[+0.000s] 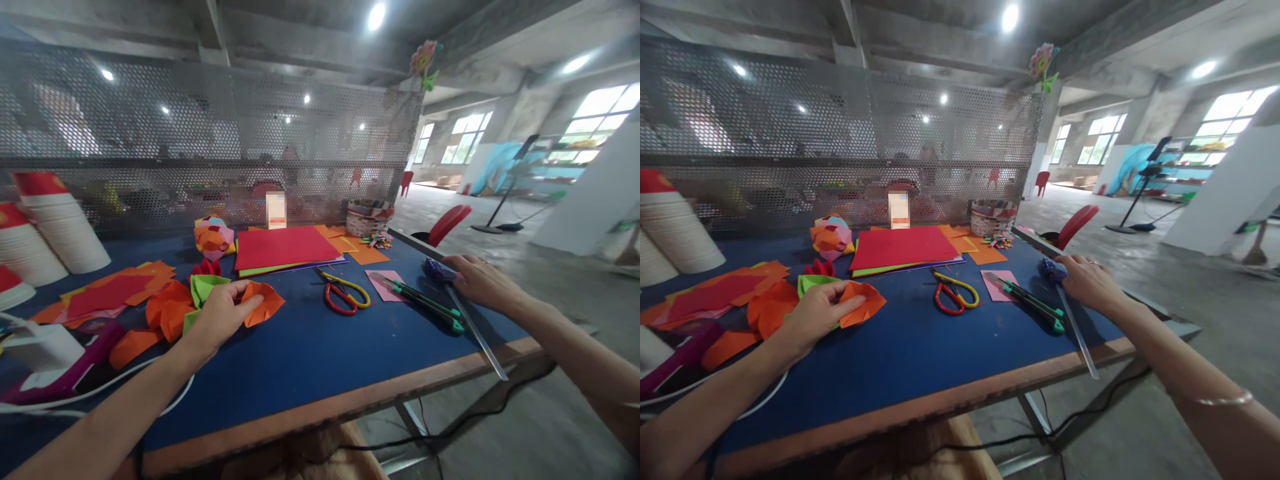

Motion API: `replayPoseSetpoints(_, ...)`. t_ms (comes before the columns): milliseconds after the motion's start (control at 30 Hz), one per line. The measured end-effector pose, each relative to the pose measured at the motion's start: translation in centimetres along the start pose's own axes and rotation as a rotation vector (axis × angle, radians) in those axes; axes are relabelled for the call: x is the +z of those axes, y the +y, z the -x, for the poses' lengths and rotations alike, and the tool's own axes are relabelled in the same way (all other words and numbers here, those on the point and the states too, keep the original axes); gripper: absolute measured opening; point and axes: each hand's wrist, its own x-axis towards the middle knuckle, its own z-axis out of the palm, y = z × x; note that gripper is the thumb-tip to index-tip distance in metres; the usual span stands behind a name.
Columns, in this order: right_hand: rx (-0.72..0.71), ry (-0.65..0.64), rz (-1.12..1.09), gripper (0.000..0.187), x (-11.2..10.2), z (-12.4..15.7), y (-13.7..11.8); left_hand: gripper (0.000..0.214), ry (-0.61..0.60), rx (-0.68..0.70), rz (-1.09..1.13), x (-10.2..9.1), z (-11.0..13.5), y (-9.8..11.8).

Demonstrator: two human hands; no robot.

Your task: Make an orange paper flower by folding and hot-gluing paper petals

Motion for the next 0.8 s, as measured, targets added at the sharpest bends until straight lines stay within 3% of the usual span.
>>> replayPoseSetpoints(67,-0.091,0.051,-0.032,0.038,-0.6,0.5,-2.2,0.026,-0.039,-0.001,0.017,0.1,0.0,0.1)
replayPoseSetpoints(133,-0.199,-0.023,-0.083,0.033,-0.9,1.1,-4.5,0.025,-0.066,-0.006,0.027,0.1,0.0,0.2)
replayPoseSetpoints(233,-0.21,-0.115,-0.035,0.039,-0.5,1.8,-7.1,0.022,-0.06,-0.006,0.027,0.1,0.2,0.2)
replayPoseSetpoints(333,-0.249,-0.144,-0.059,0.036,0.0,2.2,-8.2,0.022,-0.04,-0.002,0.002,0.0,0.2,0.2)
replayPoseSetpoints(433,-0.243,-0.092,-0.089,0.033,-0.5,1.7,-8.6,0.023,-0.042,-0.001,-0.037,-0.1,0.2,0.1)
replayPoseSetpoints(633,-0.31,-0.056,-0.031,0.032,-2.5,-4.0,-11.2,0.027,-0.056,0.006,-0.039,0.0,0.0,0.0)
replayPoseSetpoints(800,-0.31,-0.092,0.012,0.034,-1.1,-9.3,-14.9,0.026,-0.04,0.031,-0.069,-0.3,-0.1,-0.1)
